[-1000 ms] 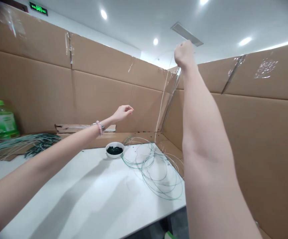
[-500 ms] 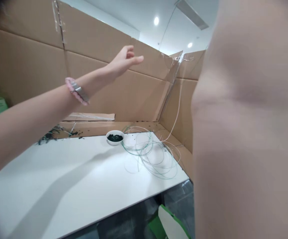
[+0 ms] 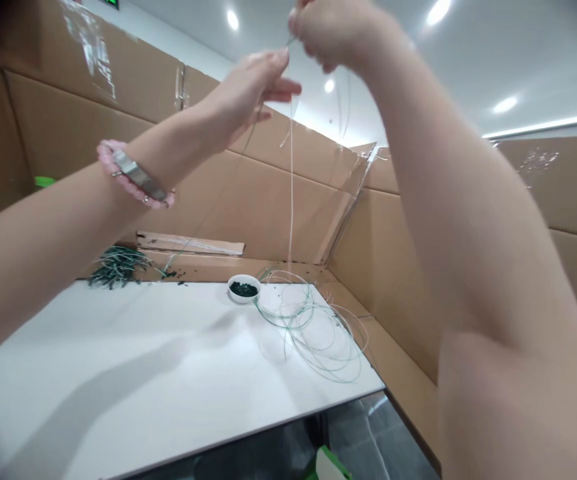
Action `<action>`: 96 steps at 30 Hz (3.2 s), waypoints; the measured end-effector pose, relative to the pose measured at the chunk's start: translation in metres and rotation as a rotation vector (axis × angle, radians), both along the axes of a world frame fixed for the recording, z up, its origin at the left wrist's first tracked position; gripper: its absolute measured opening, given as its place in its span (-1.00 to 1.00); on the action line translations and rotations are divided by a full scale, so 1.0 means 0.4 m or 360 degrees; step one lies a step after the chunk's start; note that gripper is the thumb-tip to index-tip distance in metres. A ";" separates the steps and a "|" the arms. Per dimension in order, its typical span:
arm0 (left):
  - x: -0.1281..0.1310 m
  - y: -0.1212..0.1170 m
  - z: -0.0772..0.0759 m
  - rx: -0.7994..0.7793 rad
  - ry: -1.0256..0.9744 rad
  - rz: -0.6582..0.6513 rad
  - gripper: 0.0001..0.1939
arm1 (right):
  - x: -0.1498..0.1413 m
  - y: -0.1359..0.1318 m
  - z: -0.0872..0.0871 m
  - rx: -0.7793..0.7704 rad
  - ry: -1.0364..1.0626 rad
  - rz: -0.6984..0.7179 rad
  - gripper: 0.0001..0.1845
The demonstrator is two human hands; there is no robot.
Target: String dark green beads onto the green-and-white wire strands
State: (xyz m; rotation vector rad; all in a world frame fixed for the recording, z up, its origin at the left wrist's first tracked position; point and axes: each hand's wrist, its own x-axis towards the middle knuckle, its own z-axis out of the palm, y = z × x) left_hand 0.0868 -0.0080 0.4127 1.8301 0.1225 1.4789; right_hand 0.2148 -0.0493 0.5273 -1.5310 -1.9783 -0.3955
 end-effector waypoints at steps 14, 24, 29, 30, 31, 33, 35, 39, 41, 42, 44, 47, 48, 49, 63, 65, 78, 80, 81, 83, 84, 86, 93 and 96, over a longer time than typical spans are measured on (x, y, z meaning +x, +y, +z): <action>-0.218 0.088 -0.306 -0.0348 0.0217 -0.0293 -0.68 | -0.226 0.008 -0.405 -0.0351 0.0017 0.0363 -0.65; -0.312 0.020 -0.483 -0.1188 0.0076 -0.0935 -0.67 | -0.251 0.080 -0.493 -0.0379 0.0158 0.0529 -0.67; -0.365 -0.036 -0.520 -0.1674 -0.0122 -0.1235 -0.56 | -0.167 0.101 -0.464 -0.0237 0.0250 0.0262 -0.73; -0.376 -0.041 -0.530 -0.1725 -0.0128 -0.1221 -0.56 | -0.141 0.104 -0.455 -0.0190 0.0271 0.0152 -0.75; -0.386 -0.044 -0.540 -0.1774 -0.0128 -0.1200 -0.56 | -0.114 0.106 -0.446 -0.0153 0.0293 0.0083 -0.75; -0.403 -0.044 -0.560 -0.1850 -0.0128 -0.1160 -0.57 | -0.057 0.110 -0.429 -0.0065 0.0341 -0.0066 -0.75; -0.418 -0.041 -0.574 -0.1897 -0.0150 -0.1140 -0.58 | -0.004 0.112 -0.418 0.0043 0.0382 -0.0196 -0.74; -0.438 -0.040 -0.583 -0.1933 -0.0249 -0.1096 -0.59 | 0.070 0.109 -0.412 0.0111 0.0454 -0.0337 -0.63; -0.443 -0.044 -0.578 -0.1939 -0.0288 -0.1057 -0.59 | 0.085 0.103 -0.411 0.0108 0.0480 -0.0365 -0.57; -0.444 -0.047 -0.574 -0.1938 -0.0307 -0.1045 -0.59 | 0.088 0.100 -0.411 0.0105 0.0485 -0.0372 -0.55; -0.445 -0.053 -0.565 -0.1917 -0.0370 -0.1037 -0.60 | 0.084 0.093 -0.409 0.0075 0.0490 -0.0391 -0.52; -0.448 -0.059 -0.546 -0.1865 -0.0516 -0.1019 -0.60 | 0.072 0.086 -0.411 -0.0106 0.0507 -0.0462 -0.53; -0.450 -0.060 -0.539 -0.1842 -0.0571 -0.1008 -0.60 | 0.069 0.086 -0.416 -0.0181 0.0508 -0.0477 -0.56; -0.452 -0.061 -0.531 -0.1815 -0.0626 -0.0992 -0.60 | 0.066 0.087 -0.423 -0.0250 0.0502 -0.0485 -0.60; -0.414 -0.064 -0.539 -0.1413 -0.0927 -0.0489 -0.58 | -0.341 -0.037 -0.810 -0.0458 0.0287 0.0467 -0.70; -0.409 -0.064 -0.547 -0.1368 -0.0929 -0.0440 -0.58 | -0.393 -0.051 -0.848 -0.0539 0.0376 0.0644 -0.66; -0.401 -0.074 -0.576 -0.1282 -0.0961 -0.0308 -0.60 | -0.430 -0.029 -0.901 -0.0583 0.0910 0.0831 -0.76; -0.399 -0.073 -0.580 -0.1296 -0.0963 -0.0323 -0.60 | -0.423 -0.026 -0.907 -0.0601 0.0975 0.0836 -0.75; -0.398 -0.072 -0.582 -0.1300 -0.0961 -0.0314 -0.61 | -0.419 -0.023 -0.909 -0.0610 0.1005 0.0836 -0.74; -0.396 -0.072 -0.586 -0.1310 -0.0951 -0.0277 -0.61 | -0.414 -0.019 -0.915 -0.0628 0.1056 0.0835 -0.74; -0.395 -0.072 -0.587 -0.1317 -0.0951 -0.0260 -0.61 | -0.412 -0.018 -0.917 -0.0640 0.1076 0.0836 -0.74; -0.394 -0.071 -0.587 -0.1337 -0.0975 -0.0241 -0.61 | -0.410 -0.020 -0.922 -0.0662 0.1111 0.0836 -0.76; -0.393 -0.066 -0.587 -0.1332 -0.0990 -0.0229 -0.60 | -0.410 -0.040 -0.924 -0.0720 0.1214 0.0858 -0.77; -0.390 -0.066 -0.592 -0.1339 -0.0990 -0.0200 -0.62 | -0.409 -0.042 -0.924 -0.0735 0.1262 0.0867 -0.78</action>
